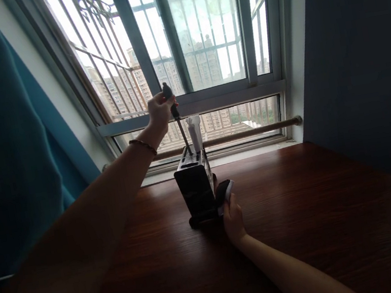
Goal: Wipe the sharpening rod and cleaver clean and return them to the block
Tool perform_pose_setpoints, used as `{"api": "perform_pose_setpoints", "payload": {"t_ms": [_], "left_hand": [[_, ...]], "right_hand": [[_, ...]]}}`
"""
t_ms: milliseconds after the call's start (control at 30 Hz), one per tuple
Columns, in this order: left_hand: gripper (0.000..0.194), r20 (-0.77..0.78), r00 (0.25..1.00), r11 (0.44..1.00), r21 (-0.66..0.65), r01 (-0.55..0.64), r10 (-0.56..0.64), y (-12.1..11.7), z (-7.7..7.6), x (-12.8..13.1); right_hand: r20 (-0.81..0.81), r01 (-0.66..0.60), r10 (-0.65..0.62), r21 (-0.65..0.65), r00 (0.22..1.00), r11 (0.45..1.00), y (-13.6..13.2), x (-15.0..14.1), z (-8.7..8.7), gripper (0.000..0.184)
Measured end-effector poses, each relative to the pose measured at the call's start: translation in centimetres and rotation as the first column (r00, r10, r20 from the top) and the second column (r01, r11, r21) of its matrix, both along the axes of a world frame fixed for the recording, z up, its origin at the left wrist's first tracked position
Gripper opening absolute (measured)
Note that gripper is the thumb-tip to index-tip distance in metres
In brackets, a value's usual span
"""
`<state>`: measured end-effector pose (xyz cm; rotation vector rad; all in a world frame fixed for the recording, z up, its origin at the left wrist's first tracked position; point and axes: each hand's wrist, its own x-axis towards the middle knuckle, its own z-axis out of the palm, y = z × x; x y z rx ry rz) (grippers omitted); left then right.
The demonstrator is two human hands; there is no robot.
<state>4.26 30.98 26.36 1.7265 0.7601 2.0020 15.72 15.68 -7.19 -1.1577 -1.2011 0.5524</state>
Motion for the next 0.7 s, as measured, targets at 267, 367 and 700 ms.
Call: {"api": "perform_pose_setpoints", "payload": {"t_ms": [267,367,700], "left_hand": [[0.006,0.041,0.998,0.941,0.337,0.027,-0.043,-2.1,6.7,0.1],[0.012,0.129,0.992,0.887,0.457,-0.069,0.010,-5.4,5.7,-1.1],[0.008,0.769,0.620,0.988,0.125,0.092,-0.155,-14.1,-8.0,-8.1]], "right_hand": [[0.028,0.027,-0.027,-0.010,0.999,1.000,0.4,0.0,-0.1,0.025],[0.033,0.039,-0.040,0.011,0.999,0.999,0.4,0.1,-0.1,0.022],[-0.474,-0.208,0.228,0.094,0.851,0.974,-4.9,-2.0,7.6,0.017]]}}
